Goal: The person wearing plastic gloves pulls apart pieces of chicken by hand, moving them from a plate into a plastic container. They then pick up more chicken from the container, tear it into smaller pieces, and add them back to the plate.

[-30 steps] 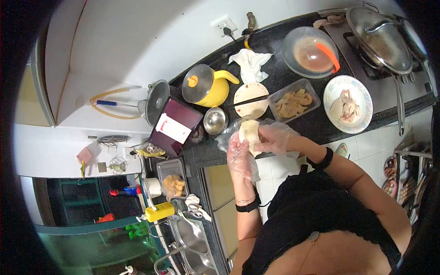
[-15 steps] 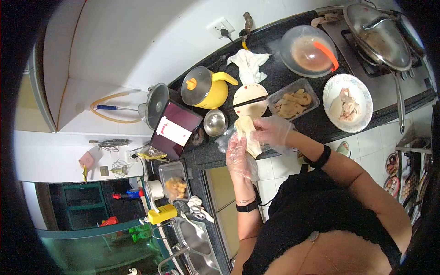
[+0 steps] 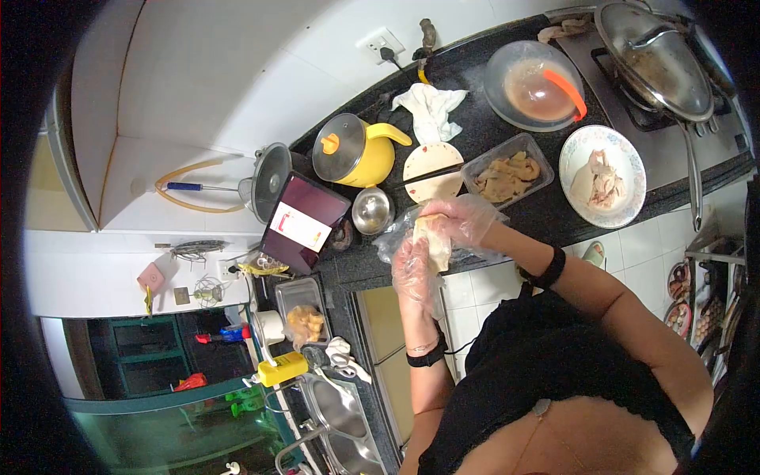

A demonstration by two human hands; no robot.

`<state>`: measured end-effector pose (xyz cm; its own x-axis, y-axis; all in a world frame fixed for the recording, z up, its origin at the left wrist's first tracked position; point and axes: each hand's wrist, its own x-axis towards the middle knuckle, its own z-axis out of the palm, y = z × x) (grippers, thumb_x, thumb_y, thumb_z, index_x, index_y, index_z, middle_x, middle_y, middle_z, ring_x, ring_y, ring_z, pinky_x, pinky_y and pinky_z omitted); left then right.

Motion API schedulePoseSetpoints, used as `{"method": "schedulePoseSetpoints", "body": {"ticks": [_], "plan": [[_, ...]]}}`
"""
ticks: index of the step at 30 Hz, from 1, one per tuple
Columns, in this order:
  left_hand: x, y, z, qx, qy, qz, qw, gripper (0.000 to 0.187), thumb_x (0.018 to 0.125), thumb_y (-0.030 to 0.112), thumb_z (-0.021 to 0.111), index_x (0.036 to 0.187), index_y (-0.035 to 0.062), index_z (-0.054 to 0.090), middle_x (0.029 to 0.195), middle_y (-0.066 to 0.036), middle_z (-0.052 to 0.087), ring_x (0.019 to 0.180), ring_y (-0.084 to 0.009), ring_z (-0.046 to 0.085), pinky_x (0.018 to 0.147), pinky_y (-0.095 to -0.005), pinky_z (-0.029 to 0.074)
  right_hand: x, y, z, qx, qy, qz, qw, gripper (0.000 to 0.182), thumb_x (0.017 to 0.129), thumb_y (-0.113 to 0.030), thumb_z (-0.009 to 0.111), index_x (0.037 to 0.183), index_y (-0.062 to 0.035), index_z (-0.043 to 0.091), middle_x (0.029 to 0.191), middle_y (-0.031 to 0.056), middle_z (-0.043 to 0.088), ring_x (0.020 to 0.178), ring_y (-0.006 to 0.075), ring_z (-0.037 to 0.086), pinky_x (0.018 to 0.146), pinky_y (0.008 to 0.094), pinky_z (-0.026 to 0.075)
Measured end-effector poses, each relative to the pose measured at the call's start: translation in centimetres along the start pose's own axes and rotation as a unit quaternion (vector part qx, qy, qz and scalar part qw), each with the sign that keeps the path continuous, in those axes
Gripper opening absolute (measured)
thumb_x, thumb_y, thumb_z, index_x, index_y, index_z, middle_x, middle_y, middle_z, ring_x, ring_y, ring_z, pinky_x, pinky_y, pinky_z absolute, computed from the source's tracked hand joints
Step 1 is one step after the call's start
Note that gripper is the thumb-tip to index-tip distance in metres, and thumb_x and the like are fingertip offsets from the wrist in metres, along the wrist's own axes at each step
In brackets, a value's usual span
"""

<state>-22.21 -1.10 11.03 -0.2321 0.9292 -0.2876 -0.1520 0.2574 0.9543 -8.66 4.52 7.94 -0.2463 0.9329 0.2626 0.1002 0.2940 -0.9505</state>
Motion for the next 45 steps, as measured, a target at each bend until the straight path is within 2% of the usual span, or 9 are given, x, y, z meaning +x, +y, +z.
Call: {"method": "schedulePoseSetpoints", "body": {"ticks": [7,13,15,18,19,21,33,38,45], "plan": [[0.2,0.3,-1.1,0.032,-0.017,-0.015,0.999,0.024,0.082,0.015,0.057,0.102,0.0007,0.054,0.094,-0.004,0.057,0.082,-0.0107,0.053,0.073,-0.0238,0.043,0.5,0.2,-0.4,0.007,-0.129,0.146,0.981,0.024,0.075,-0.023,0.056,0.096,-0.0101,0.059,0.075,0.0094,0.061,0.069,0.0223,0.059,0.061,0.0313,0.045],[0.7,-0.3,-1.6,0.002,-0.035,0.002,0.999,0.025,0.082,0.008,0.056,0.105,0.0005,0.052,0.097,-0.006,0.057,0.086,-0.012,0.054,0.075,-0.0243,0.043,0.5,1.2,0.1,-0.262,-0.084,-0.156,0.949,0.028,0.083,-0.03,0.048,0.091,-0.0054,0.059,0.076,0.0095,0.061,0.07,0.0219,0.058,0.062,0.0313,0.044],[0.8,-0.2,-1.3,0.035,-0.055,0.031,0.997,0.025,0.082,0.006,0.055,0.106,0.0007,0.052,0.097,-0.007,0.057,0.086,-0.012,0.054,0.075,-0.0244,0.043,0.8,-0.3,-0.4,0.068,-0.198,0.204,0.956,0.032,0.086,-0.03,0.04,0.086,-0.0036,0.058,0.067,0.0105,0.059,0.062,0.0251,0.057,0.059,0.0349,0.045],[0.3,0.4,-0.1,0.026,-0.047,0.071,0.996,0.016,0.08,0.001,0.053,0.096,0.0001,0.052,0.092,-0.006,0.057,0.081,-0.0116,0.054,0.076,-0.0244,0.042,1.1,-0.4,-0.4,0.073,-0.241,0.234,0.939,0.031,0.085,-0.031,0.042,0.089,-0.0038,0.057,0.074,0.0142,0.059,0.066,0.0312,0.057,0.061,0.0387,0.044],[0.6,-0.2,-0.4,0.041,-0.032,0.088,0.995,0.017,0.08,0.001,0.053,0.098,0.0,0.051,0.092,-0.006,0.057,0.081,-0.0112,0.054,0.074,-0.0239,0.043,0.8,-0.1,-0.3,0.073,-0.242,0.233,0.939,0.031,0.085,-0.031,0.042,0.089,-0.0038,0.057,0.074,0.0142,0.059,0.066,0.0312,0.057,0.061,0.0387,0.044],[1.2,-1.1,-1.1,0.055,-0.017,0.105,0.993,0.018,0.081,0.0,0.052,0.099,-0.0001,0.051,0.093,-0.007,0.057,0.081,-0.0108,0.054,0.072,-0.0234,0.043,0.0,0.1,-0.1,-0.048,-0.189,-0.039,0.98,0.034,0.088,-0.031,0.04,0.091,-0.001,0.056,0.074,0.0117,0.058,0.068,0.0225,0.056,0.063,0.0335,0.042],[1.4,-1.6,-1.3,0.222,-0.051,0.25,0.941,0.011,0.077,0.004,0.061,0.087,0.0014,0.055,0.079,-0.001,0.055,0.066,-0.0061,0.047,0.057,-0.0199,0.041,0.4,-1.5,-1.5,-0.135,-0.203,0.041,0.969,0.031,0.076,-0.034,0.052,0.084,-0.0054,0.061,0.078,0.0169,0.059,0.078,0.0314,0.057,0.067,0.0375,0.044],[1.0,-1.1,-1.6,0.1,-0.024,0.091,0.991,0.006,0.082,0.005,0.054,0.087,0.0015,0.055,0.082,-0.002,0.056,0.075,-0.0077,0.05,0.069,-0.0205,0.041,0.7,-1.8,-2.2,-0.122,-0.218,0.07,0.966,0.032,0.076,-0.033,0.053,0.092,-0.0065,0.06,0.077,0.0159,0.06,0.073,0.0304,0.057,0.064,0.0355,0.044],[0.0,0.3,-0.5,0.115,-0.073,0.109,0.985,0.012,0.082,0.007,0.055,0.094,0.0016,0.053,0.086,-0.001,0.054,0.077,-0.0065,0.047,0.068,-0.0198,0.039,0.3,-0.5,-1.8,-0.155,-0.182,-0.014,0.971,0.028,0.08,-0.028,0.045,0.088,-0.0039,0.057,0.079,0.0172,0.058,0.077,0.0338,0.055,0.066,0.0395,0.042]]}}
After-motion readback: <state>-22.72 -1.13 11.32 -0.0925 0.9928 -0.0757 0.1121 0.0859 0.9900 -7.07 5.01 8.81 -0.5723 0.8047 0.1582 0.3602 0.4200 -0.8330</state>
